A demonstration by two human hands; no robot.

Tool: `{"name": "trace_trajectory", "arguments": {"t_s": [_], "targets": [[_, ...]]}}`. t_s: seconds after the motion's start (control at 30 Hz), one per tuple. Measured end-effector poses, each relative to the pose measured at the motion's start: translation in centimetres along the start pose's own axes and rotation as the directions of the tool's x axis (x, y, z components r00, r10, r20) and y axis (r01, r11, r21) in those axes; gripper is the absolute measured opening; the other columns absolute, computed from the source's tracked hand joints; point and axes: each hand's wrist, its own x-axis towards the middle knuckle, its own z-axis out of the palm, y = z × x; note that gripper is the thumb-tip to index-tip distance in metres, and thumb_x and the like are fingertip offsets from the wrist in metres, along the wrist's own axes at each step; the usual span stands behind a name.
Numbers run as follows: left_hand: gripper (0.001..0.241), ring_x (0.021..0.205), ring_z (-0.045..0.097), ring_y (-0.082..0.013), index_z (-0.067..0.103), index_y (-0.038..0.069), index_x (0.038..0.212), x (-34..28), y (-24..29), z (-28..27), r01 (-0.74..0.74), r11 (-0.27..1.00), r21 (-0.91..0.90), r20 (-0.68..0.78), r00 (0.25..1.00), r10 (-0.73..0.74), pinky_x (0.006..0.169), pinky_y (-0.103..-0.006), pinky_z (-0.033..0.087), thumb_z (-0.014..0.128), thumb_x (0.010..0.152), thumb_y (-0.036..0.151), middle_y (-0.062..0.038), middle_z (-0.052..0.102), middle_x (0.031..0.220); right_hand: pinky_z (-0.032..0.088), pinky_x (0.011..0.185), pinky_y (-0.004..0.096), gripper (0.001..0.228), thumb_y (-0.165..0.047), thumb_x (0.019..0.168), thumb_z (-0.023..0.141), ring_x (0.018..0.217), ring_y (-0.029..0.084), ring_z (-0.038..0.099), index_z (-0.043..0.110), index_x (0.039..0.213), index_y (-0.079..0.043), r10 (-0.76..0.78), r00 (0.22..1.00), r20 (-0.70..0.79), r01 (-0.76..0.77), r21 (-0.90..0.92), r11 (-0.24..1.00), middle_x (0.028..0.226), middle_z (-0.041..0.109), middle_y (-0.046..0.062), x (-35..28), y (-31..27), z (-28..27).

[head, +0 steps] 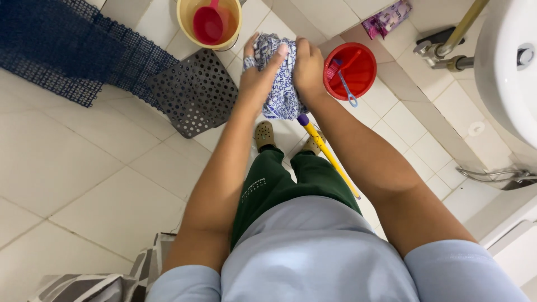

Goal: The person scrubs the bathroom floor tiles and grout lines using a red brush, then mops the floor with a yellow-handled mop. They lift a gray bath mat to clean underneath it, wring out the mop head, and continue mopping the entire tiled area.

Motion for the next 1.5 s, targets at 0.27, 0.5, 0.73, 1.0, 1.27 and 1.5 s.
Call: {"name": "trace_trajectory", "arguments": {"t_s": [0.27, 0.5, 0.73, 1.0, 1.27, 1.5], "targets": [[0.070, 0.100, 0.075, -0.0206, 0.050, 0.003, 0.140, -0.3, -1.2, 2.0, -0.020, 0.999, -0.043, -0.335, 0.942, 0.004, 0.088, -0.0320, 0.058, 0.077, 0.088, 0.042, -0.013, 0.077, 0.111, 0.054, 0.089, 0.038, 0.061, -0.056, 0.102, 0.054, 0.097, 0.027, 0.072, 0.060, 0.122, 0.001, 0.092, 0.993, 0.077, -0.111, 0.295, 0.949, 0.102, 0.074, 0.020, -2.7, -10.9, -3.5], [0.041, 0.100, 0.071, -0.0179, 0.064, -0.006, 0.124, 0.3, -2.5, 2.0, -0.252, 0.941, -0.224, -0.367, 0.917, 0.158, 0.090, -0.0331, 0.056, 0.067, 0.100, 0.027, -0.013, 0.076, 0.110, 0.055, 0.066, 0.034, 0.038, -0.037, 0.096, 0.065, 0.066, 0.018, 0.068, 0.069, 0.095, 0.000, 0.144, 0.989, 0.014, -0.140, 0.343, 0.929, 0.074, 0.073, 0.011, -2.8, -12.0, -3.5], [0.038, 0.090, 0.068, -0.0165, 0.073, -0.009, 0.105, 0.8, -4.3, 1.3, -0.129, 0.966, -0.223, -0.275, 0.959, 0.065, 0.081, -0.0327, 0.054, 0.061, 0.101, 0.027, -0.012, 0.076, 0.097, 0.052, 0.065, 0.035, 0.031, -0.028, 0.095, 0.063, 0.066, 0.017, 0.063, 0.068, 0.091, 0.003, 0.117, 0.991, 0.067, -0.134, 0.388, 0.912, 0.071, 0.070, 0.013, -2.6, -10.2, -3.0], [0.035, 0.083, 0.066, -0.0132, 0.074, -0.004, 0.094, 1.5, -3.7, 0.4, -0.107, 0.972, -0.208, -0.228, 0.972, 0.059, 0.075, -0.0315, 0.053, 0.062, 0.098, 0.029, -0.006, 0.075, 0.087, 0.053, 0.074, 0.033, 0.039, -0.034, 0.100, 0.065, 0.080, 0.017, 0.064, 0.062, 0.113, 0.003, 0.121, 0.967, 0.225, -0.208, 0.417, 0.885, 0.088, 0.070, 0.012, -1.5, -8.5, -3.0], [0.056, 0.099, 0.067, -0.0196, 0.037, -0.004, 0.136, 2.1, -4.9, -0.9, -0.060, 0.893, -0.446, 0.000, 0.998, 0.067, 0.082, -0.0327, 0.056, 0.064, 0.102, 0.032, -0.017, 0.066, 0.113, 0.060, 0.097, 0.031, 0.050, -0.023, 0.097, 0.064, 0.105, 0.016, 0.074, 0.056, 0.143, -0.006, -0.032, 0.722, 0.691, -0.594, 0.644, 0.482, 0.120, 0.073, 0.008, 0.0, -11.0, -7.1], [0.111, 0.126, 0.060, -0.0256, 0.002, 0.017, 0.156, -2.5, 1.1, -2.5, 0.107, 0.974, -0.198, 0.192, 0.979, -0.069, 0.101, -0.0334, 0.057, 0.079, 0.080, 0.039, -0.019, 0.047, 0.142, 0.062, 0.079, 0.038, 0.031, -0.009, 0.092, 0.070, 0.089, 0.022, 0.072, 0.059, 0.120, -0.002, 0.072, 0.857, 0.511, -0.502, 0.795, 0.341, 0.102, 0.069, 0.012, 0.6, -7.2, -5.0]]}}
